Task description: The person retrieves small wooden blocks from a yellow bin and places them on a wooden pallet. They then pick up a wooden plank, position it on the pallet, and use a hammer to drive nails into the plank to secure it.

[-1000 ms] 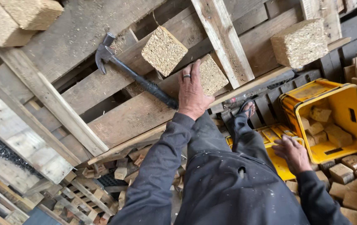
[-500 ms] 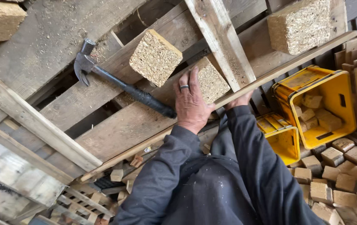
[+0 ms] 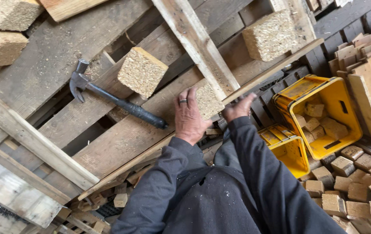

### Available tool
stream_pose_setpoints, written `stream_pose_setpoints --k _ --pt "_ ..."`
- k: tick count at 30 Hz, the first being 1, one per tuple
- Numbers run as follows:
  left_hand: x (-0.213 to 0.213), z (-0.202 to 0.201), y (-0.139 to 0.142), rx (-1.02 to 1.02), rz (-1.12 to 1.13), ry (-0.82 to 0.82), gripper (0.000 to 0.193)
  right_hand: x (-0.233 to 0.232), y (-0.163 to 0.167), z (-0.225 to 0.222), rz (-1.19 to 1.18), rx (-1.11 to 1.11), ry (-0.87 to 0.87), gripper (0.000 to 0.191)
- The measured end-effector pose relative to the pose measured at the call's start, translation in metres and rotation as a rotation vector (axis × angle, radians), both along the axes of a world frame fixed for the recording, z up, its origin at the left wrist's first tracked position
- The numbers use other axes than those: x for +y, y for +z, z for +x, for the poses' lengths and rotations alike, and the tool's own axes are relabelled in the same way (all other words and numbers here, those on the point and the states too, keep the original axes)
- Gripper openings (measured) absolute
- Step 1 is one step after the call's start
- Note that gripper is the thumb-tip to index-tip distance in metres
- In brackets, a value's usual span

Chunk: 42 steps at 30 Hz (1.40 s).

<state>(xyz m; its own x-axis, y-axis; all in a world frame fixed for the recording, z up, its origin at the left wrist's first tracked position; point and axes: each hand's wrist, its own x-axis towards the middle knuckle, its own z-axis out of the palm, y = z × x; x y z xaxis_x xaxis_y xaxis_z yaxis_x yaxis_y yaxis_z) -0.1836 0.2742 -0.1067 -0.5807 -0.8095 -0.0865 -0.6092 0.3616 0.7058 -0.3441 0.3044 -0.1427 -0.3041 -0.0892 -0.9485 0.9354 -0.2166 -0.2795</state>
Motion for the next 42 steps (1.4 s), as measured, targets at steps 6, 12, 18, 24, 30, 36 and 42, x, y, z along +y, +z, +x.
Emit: stream_pose_setpoints --k 6,12,18,24,30,36,42 --pt "-0.002 -0.002 0.006 -0.229 0.065 0.010 0.132 0.006 -0.003 -0.020 0.116 0.241 0.311 0.063" --pt "0.000 -0.029 0.028 -0.319 -0.174 0.046 0.123 0.022 0.041 -0.107 0.453 1.515 0.783 0.078" --pt "-0.004 -0.079 0.013 -0.293 -0.130 0.262 0.051 -0.035 0.057 -0.145 0.552 1.840 1.541 0.115" --pt "-0.003 -0.079 0.006 -0.226 -0.146 0.328 0.050 -0.005 0.052 -0.157 0.665 1.578 1.846 0.115" --pt "-0.003 -0.078 -0.002 -0.159 -0.156 0.387 0.047 0.014 0.051 -0.192 0.065 1.532 1.620 0.111" --pt "-0.002 -0.078 -0.013 -0.218 -0.157 0.394 0.044 0.069 0.072 -0.258 0.038 0.989 1.073 0.057" --pt "-0.001 -0.081 -0.006 -0.276 -0.198 0.318 0.038 0.068 0.066 -0.207 -0.090 1.032 1.193 0.076"
